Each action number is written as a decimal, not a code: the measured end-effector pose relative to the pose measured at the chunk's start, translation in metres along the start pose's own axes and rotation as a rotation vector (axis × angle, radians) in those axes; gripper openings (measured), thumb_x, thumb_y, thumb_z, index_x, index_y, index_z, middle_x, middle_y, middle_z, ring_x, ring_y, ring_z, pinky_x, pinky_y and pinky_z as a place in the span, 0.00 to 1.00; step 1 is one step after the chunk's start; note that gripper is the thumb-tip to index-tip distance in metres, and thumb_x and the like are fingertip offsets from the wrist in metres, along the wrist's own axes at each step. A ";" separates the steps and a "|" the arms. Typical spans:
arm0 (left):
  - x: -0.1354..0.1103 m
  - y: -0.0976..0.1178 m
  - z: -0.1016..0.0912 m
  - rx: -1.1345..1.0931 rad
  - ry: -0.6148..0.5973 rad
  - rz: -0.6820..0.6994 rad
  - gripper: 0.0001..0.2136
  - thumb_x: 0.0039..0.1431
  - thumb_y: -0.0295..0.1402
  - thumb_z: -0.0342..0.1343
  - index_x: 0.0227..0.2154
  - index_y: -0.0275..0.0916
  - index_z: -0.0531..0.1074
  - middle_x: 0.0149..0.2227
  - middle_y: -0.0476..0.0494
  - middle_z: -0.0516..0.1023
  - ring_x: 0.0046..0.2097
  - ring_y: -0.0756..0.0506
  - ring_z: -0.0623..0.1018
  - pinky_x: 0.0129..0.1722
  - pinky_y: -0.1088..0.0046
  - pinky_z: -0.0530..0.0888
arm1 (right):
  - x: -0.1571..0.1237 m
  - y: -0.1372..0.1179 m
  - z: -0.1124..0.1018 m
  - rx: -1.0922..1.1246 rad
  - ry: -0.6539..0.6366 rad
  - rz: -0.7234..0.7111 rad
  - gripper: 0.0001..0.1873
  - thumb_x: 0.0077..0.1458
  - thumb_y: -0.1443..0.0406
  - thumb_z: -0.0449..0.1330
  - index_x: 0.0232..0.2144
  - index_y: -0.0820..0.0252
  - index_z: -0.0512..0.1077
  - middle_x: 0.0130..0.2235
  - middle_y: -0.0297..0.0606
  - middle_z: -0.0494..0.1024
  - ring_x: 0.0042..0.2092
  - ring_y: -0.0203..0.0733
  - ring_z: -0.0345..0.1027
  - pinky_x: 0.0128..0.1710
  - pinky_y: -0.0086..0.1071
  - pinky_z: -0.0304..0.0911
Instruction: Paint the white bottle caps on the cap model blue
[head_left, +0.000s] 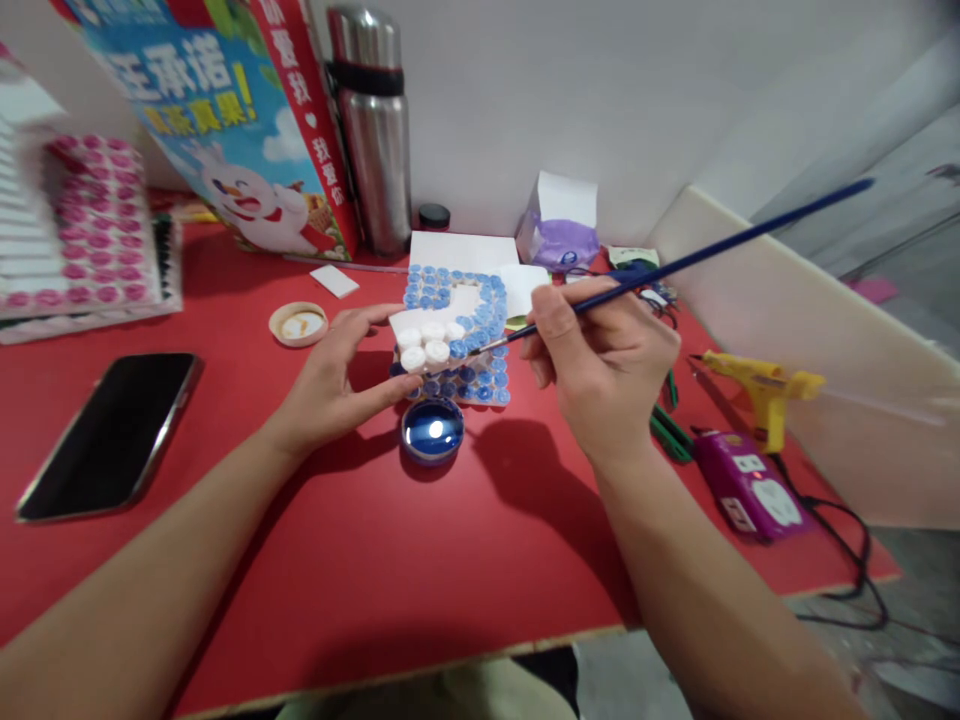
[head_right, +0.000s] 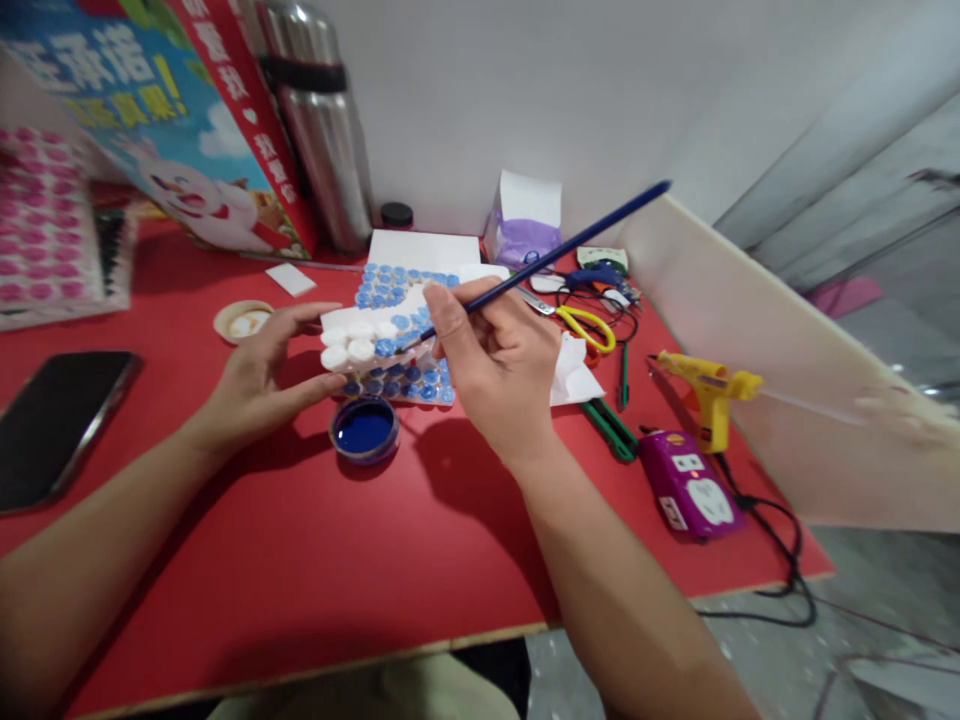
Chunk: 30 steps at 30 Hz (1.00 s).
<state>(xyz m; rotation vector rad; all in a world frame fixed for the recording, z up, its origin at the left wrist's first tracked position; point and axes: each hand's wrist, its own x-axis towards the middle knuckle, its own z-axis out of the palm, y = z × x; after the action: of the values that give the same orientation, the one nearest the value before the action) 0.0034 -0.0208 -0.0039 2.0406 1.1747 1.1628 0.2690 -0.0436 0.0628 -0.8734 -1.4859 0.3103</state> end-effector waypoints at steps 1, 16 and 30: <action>0.000 0.000 0.000 0.002 0.002 0.007 0.34 0.65 0.54 0.73 0.68 0.45 0.76 0.69 0.33 0.83 0.68 0.28 0.82 0.71 0.42 0.79 | 0.000 0.002 0.001 0.014 -0.009 -0.010 0.21 0.74 0.47 0.72 0.32 0.51 0.79 0.24 0.26 0.76 0.20 0.31 0.65 0.22 0.34 0.65; 0.000 -0.003 0.001 0.003 0.010 0.021 0.35 0.65 0.55 0.73 0.69 0.44 0.77 0.69 0.33 0.83 0.68 0.28 0.82 0.70 0.43 0.79 | 0.000 0.000 0.001 0.045 -0.019 0.065 0.16 0.75 0.57 0.73 0.33 0.52 0.80 0.25 0.25 0.78 0.20 0.30 0.67 0.22 0.32 0.66; 0.000 0.000 0.000 0.001 0.013 0.023 0.34 0.65 0.54 0.74 0.68 0.43 0.77 0.69 0.32 0.83 0.68 0.28 0.82 0.70 0.43 0.79 | -0.001 0.001 0.003 0.068 -0.027 0.126 0.19 0.73 0.51 0.73 0.33 0.51 0.79 0.25 0.26 0.79 0.20 0.31 0.69 0.20 0.31 0.67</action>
<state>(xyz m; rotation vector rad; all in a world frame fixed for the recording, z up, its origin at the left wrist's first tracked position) 0.0035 -0.0208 -0.0040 2.0553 1.1610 1.1881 0.2666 -0.0426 0.0608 -0.9131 -1.4396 0.4643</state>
